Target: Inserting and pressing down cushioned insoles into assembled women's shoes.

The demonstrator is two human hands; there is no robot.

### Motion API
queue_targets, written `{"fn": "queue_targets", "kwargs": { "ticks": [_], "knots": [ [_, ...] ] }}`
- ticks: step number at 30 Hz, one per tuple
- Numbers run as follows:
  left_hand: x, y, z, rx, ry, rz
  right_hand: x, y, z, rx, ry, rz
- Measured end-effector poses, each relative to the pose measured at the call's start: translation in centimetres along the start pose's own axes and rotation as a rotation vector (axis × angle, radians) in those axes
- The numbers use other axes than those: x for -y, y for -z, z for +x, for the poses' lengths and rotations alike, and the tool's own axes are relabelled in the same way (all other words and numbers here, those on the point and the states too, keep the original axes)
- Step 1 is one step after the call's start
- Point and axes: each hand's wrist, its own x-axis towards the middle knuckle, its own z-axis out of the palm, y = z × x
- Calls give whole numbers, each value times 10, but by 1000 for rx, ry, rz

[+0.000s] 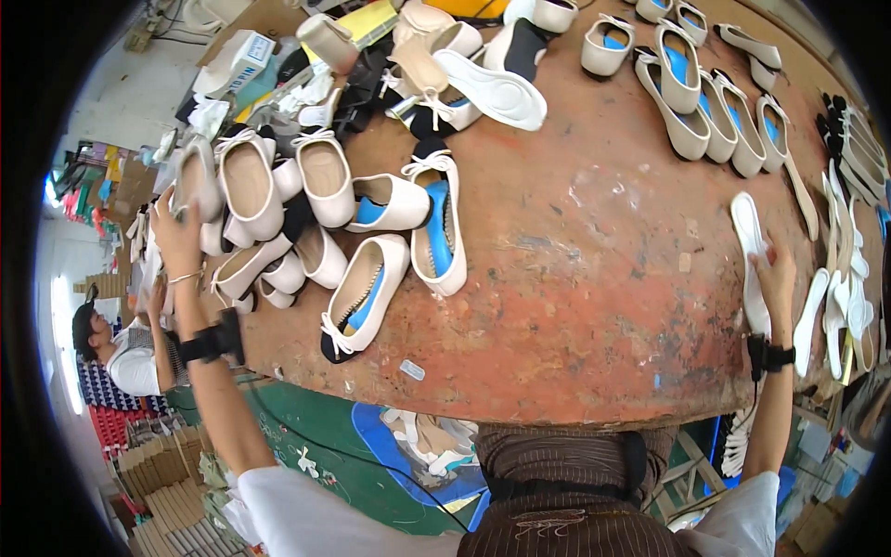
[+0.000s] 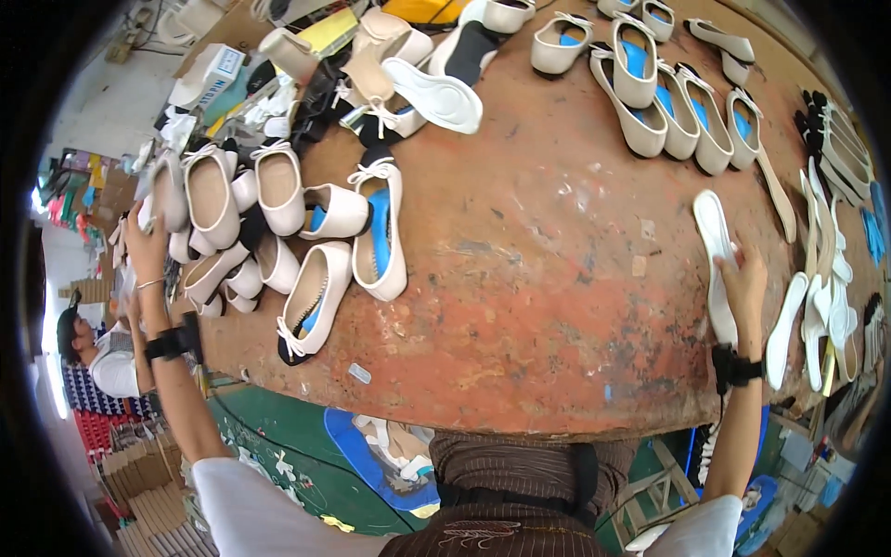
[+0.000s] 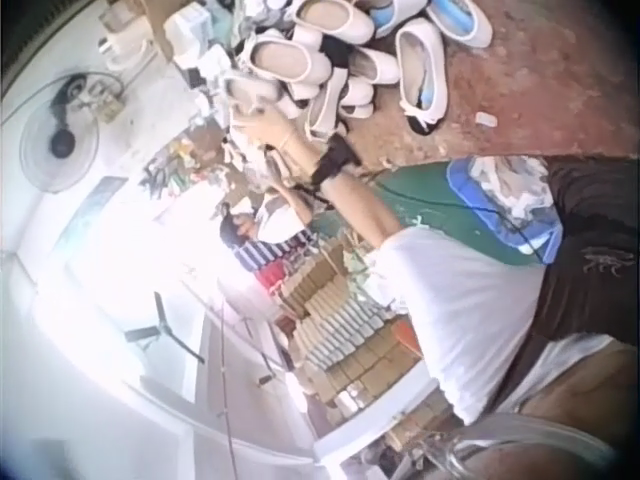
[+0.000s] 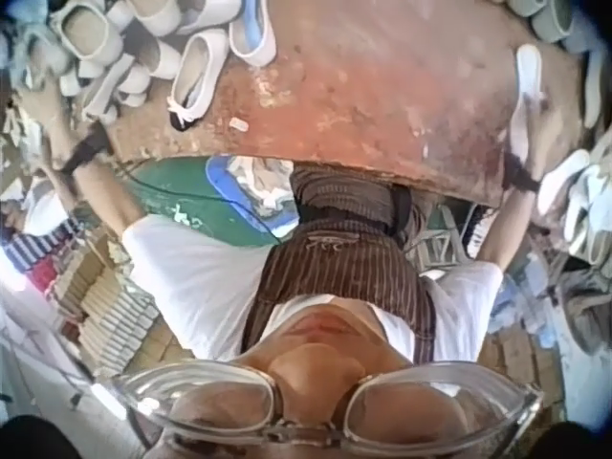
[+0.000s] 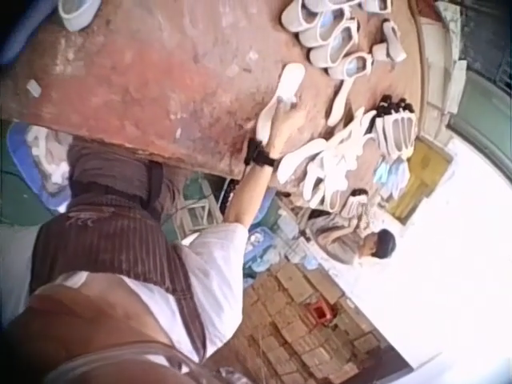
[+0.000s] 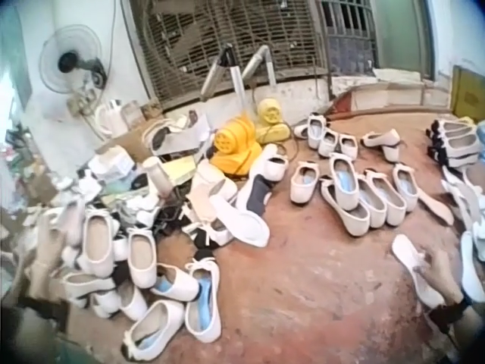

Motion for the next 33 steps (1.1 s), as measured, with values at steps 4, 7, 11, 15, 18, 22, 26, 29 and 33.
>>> {"fn": "queue_targets", "kwargs": {
  "ticks": [4, 7, 11, 15, 18, 22, 26, 29, 33],
  "knots": [
    [-143, 22, -83, -167, -170, -688, 44, 45, -22, 194, -164, 403],
    [-250, 39, -134, 122, -296, -840, 70, 75, -50, 114, -403, 770],
    [-364, 66, -146, 160, -609, -1097, 91, 103, -92, 172, -744, 1252],
    [-504, 86, -120, 224, -762, -1160, 113, 113, -128, 114, -591, 1660],
    [-584, 79, -107, 550, -795, -1003, 122, 126, -154, 109, -650, 1687],
    [-617, 67, -102, 489, -725, -943, 117, 138, -173, 17, -629, 1784],
    [-544, 87, -88, 699, -249, -1531, 100, 136, -169, 91, -630, 1909],
    [-442, 118, -109, 993, -27, -1966, 94, 130, -155, 94, -676, 1833],
    [-312, 141, -203, 794, -783, -1422, 110, 125, -141, 213, -394, 1123]
  ]
}}
